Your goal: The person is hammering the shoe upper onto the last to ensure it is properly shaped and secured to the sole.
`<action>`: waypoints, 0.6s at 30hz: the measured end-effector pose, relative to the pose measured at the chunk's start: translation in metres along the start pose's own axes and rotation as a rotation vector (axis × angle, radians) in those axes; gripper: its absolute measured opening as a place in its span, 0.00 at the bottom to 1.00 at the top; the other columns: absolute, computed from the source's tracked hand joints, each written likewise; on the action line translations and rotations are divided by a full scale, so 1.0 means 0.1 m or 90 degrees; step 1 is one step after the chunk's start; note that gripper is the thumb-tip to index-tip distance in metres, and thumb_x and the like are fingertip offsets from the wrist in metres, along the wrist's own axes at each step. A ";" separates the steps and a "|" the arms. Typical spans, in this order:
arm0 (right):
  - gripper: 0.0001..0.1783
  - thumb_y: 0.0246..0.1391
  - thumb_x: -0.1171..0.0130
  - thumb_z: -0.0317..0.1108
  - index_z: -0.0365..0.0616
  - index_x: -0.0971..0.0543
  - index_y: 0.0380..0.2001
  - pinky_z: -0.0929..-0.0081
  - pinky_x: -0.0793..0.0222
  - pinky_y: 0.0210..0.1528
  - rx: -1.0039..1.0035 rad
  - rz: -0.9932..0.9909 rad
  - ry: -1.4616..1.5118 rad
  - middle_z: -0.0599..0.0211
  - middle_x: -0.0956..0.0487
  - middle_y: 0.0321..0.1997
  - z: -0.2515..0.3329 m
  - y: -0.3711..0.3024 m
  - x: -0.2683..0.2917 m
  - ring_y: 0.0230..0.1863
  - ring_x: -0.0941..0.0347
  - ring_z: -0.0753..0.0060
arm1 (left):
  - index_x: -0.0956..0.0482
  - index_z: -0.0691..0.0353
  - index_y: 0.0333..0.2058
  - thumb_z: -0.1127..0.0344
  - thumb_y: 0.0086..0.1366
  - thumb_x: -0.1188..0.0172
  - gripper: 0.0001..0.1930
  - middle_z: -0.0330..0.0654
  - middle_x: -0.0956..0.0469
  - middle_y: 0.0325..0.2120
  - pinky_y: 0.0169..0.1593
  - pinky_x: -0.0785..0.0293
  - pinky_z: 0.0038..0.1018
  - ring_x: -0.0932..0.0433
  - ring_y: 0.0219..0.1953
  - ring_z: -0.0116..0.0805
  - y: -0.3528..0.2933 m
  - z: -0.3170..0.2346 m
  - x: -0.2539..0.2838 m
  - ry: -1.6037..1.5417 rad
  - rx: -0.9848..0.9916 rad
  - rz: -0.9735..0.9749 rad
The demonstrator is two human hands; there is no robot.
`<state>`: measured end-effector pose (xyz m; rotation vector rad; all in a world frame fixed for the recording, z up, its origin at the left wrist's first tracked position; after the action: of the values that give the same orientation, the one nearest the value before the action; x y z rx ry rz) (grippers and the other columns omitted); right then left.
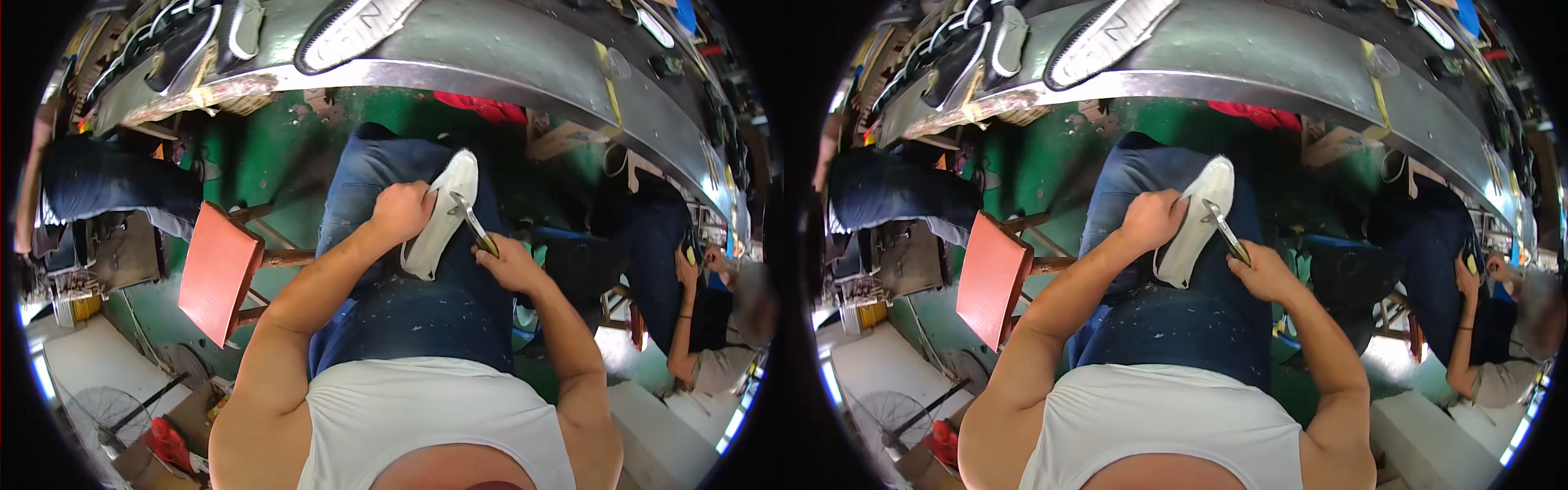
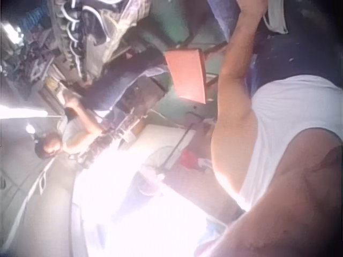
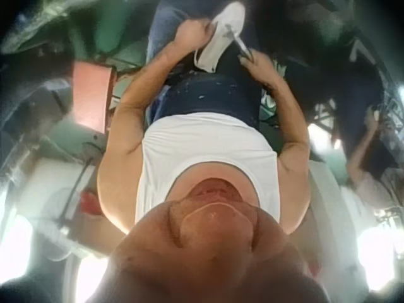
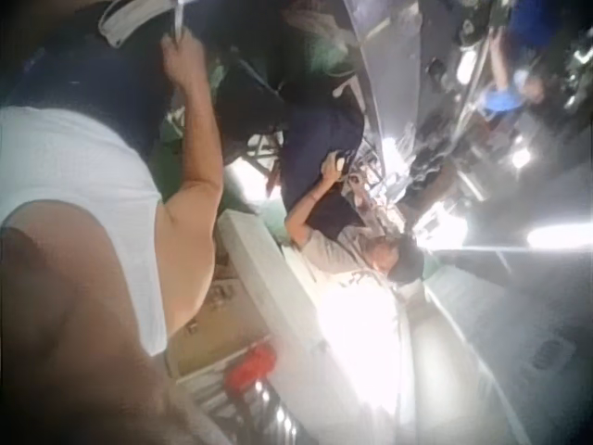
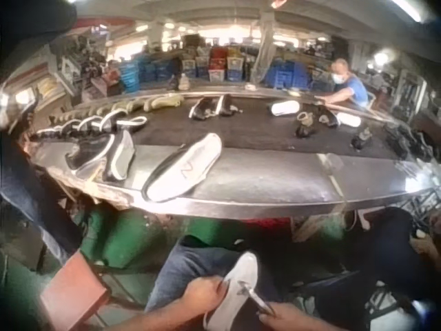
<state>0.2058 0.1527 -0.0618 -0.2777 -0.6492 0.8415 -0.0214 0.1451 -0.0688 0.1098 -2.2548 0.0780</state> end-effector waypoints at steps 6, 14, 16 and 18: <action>0.11 0.59 0.42 0.35 0.39 0.27 0.38 0.68 0.29 0.33 -0.024 0.136 0.011 0.61 0.24 0.28 0.10 -0.05 0.10 0.27 0.25 0.68 | 0.26 0.63 0.22 0.59 0.67 0.43 0.16 0.51 0.22 0.19 0.30 0.24 0.47 0.20 0.24 0.55 -0.11 -0.25 -0.08 0.068 -0.096 -0.043; 0.17 0.64 0.48 0.41 0.35 0.21 0.37 0.64 0.26 0.31 -0.185 0.309 -0.070 0.56 0.18 0.31 0.46 0.24 0.43 0.29 0.22 0.62 | 0.22 0.65 0.29 0.58 0.70 0.47 0.16 0.55 0.20 0.28 0.37 0.23 0.43 0.19 0.32 0.52 -0.14 -0.33 -0.08 0.004 -0.049 -0.022; 0.17 0.63 0.47 0.41 0.35 0.23 0.39 0.60 0.26 0.36 -0.122 0.313 -0.267 0.53 0.18 0.34 0.59 0.37 0.45 0.33 0.21 0.56 | 0.19 0.65 0.41 0.54 0.74 0.53 0.20 0.57 0.19 0.39 0.48 0.24 0.37 0.19 0.42 0.45 0.04 0.06 -0.25 -0.179 0.113 -0.038; 0.17 0.62 0.45 0.41 0.34 0.25 0.39 0.52 0.28 0.45 -0.081 0.289 -0.425 0.43 0.20 0.35 0.61 0.46 0.40 0.41 0.23 0.38 | 0.20 0.64 0.46 0.52 0.75 0.55 0.22 0.53 0.19 0.41 0.50 0.24 0.37 0.19 0.44 0.43 0.00 0.22 -0.57 -0.537 0.311 0.061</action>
<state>0.1592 0.2121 -0.0193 -0.2611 -1.2945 1.3494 -0.0026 0.1462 -0.1268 0.3461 -3.0302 0.7576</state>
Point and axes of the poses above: each hand's wrist, its own y-axis towards the middle knuckle, its own x-axis out of the back of the hand, z = x × y, the point moved 6 cm from there along y, towards the middle knuckle
